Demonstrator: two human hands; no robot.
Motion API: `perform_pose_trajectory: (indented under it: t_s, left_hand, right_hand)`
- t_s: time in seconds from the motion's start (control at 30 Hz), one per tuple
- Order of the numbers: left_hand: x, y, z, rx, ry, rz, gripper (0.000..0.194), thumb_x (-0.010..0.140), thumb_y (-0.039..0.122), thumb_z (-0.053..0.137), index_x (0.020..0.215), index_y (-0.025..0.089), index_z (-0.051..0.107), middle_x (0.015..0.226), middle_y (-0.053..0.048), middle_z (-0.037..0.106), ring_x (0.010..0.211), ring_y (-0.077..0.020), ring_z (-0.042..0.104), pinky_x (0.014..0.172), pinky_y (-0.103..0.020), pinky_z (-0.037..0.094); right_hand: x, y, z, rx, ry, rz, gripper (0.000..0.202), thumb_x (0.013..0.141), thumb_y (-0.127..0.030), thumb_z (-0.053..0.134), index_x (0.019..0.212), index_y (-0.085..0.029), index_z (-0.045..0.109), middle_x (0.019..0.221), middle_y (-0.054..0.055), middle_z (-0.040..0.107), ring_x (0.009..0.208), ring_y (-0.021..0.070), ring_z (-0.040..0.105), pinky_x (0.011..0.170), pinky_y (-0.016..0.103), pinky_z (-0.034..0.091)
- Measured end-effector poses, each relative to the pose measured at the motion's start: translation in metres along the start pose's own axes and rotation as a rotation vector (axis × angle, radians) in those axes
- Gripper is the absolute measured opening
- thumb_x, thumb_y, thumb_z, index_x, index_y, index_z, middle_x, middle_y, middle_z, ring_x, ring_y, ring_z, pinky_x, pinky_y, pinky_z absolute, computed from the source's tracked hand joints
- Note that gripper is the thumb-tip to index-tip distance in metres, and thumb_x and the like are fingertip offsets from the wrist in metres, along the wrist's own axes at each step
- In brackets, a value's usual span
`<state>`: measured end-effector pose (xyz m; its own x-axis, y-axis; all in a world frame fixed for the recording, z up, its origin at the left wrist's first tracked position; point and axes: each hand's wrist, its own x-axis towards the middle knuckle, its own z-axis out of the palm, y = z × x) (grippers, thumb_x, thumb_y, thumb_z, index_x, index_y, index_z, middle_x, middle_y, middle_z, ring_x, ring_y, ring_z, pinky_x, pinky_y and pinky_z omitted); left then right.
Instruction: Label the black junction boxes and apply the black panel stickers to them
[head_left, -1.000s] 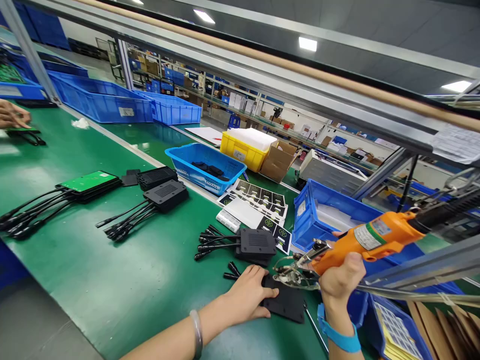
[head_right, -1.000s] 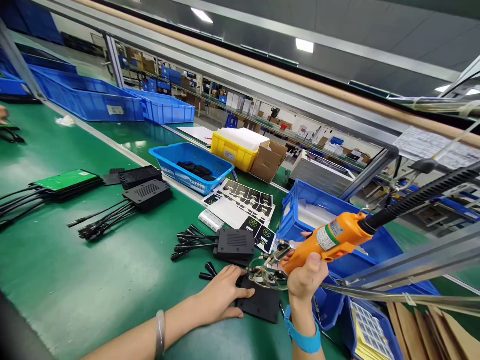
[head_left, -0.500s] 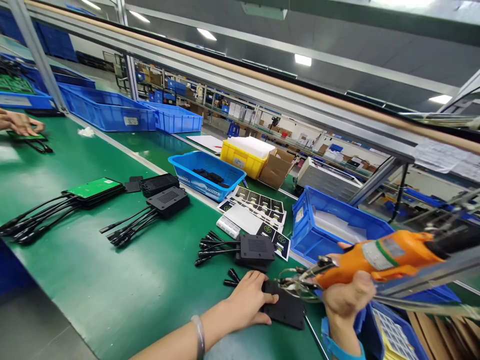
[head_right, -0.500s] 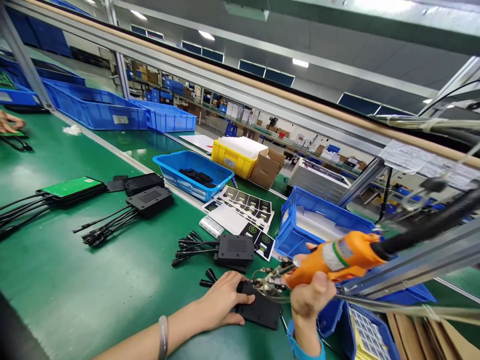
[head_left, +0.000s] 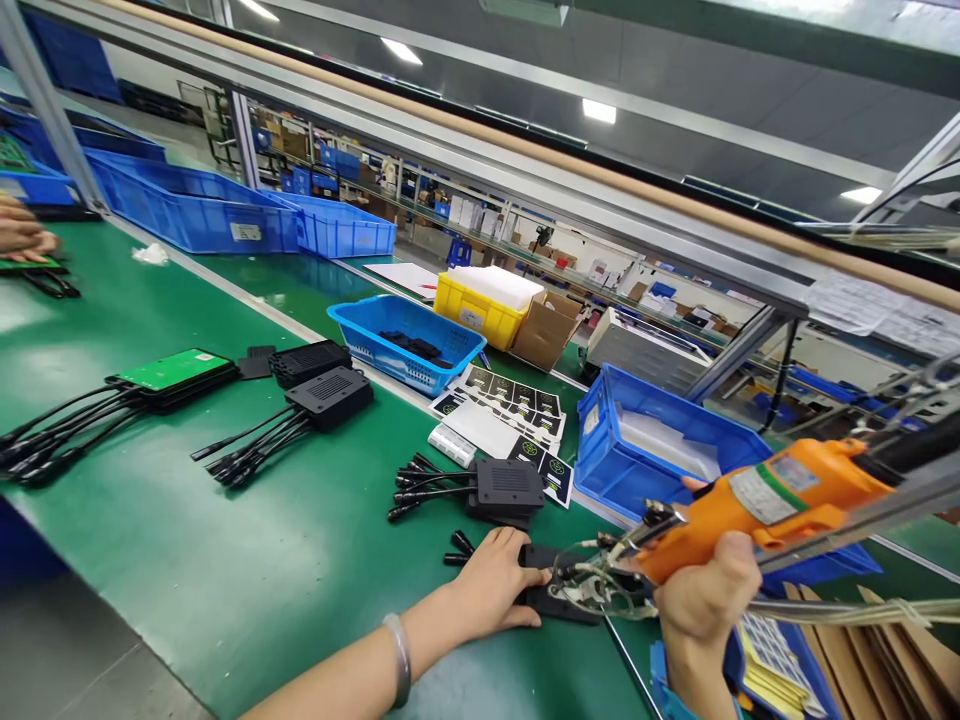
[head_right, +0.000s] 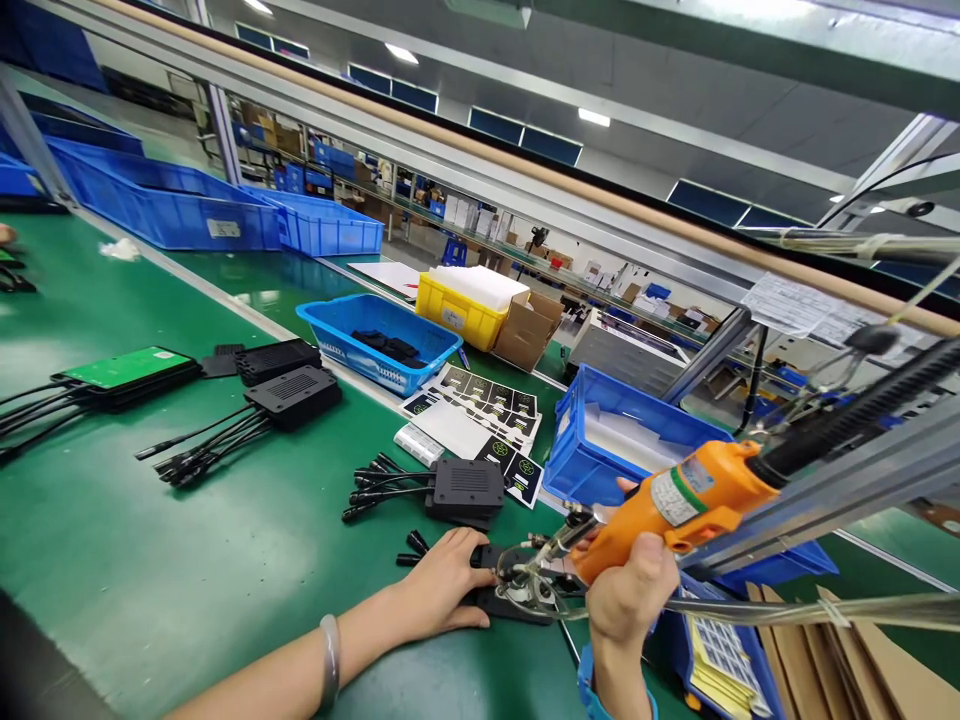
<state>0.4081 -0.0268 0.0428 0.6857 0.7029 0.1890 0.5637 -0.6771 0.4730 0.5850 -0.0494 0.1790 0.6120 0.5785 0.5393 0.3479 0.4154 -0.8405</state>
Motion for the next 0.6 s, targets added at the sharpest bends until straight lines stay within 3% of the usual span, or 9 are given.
perform_pose_trajectory:
  t_s: [0.27, 0.6]
  left_hand:
    - [0.002, 0.001, -0.001, 0.002, -0.011, -0.02, 0.055, 0.071, 0.058, 0.079, 0.118, 0.031, 0.071, 0.117, -0.012, 0.056, 0.114, -0.0335, 0.052, 0.096, -0.045, 0.045]
    - [0.003, -0.003, 0.003, 0.005, 0.005, -0.003, 0.059, 0.072, 0.058, 0.078, 0.125, 0.036, 0.066, 0.12, -0.011, 0.054, 0.114, -0.0326, 0.051, 0.096, -0.045, 0.045]
  right_hand:
    - [-0.009, 0.016, -0.001, -0.068, 0.01, -0.01, 0.026, 0.075, -0.041, 0.044, 0.077, -0.02, 0.059, 0.055, 0.0, 0.055, 0.051, 0.0172, 0.049, 0.054, 0.032, 0.043]
    - [-0.008, 0.016, -0.005, 0.178, -0.034, 0.1, 0.04, 0.073, -0.043, 0.046, 0.099, -0.017, 0.064, 0.068, 0.006, 0.062, 0.054, 0.0216, 0.058, 0.034, 0.031, 0.036]
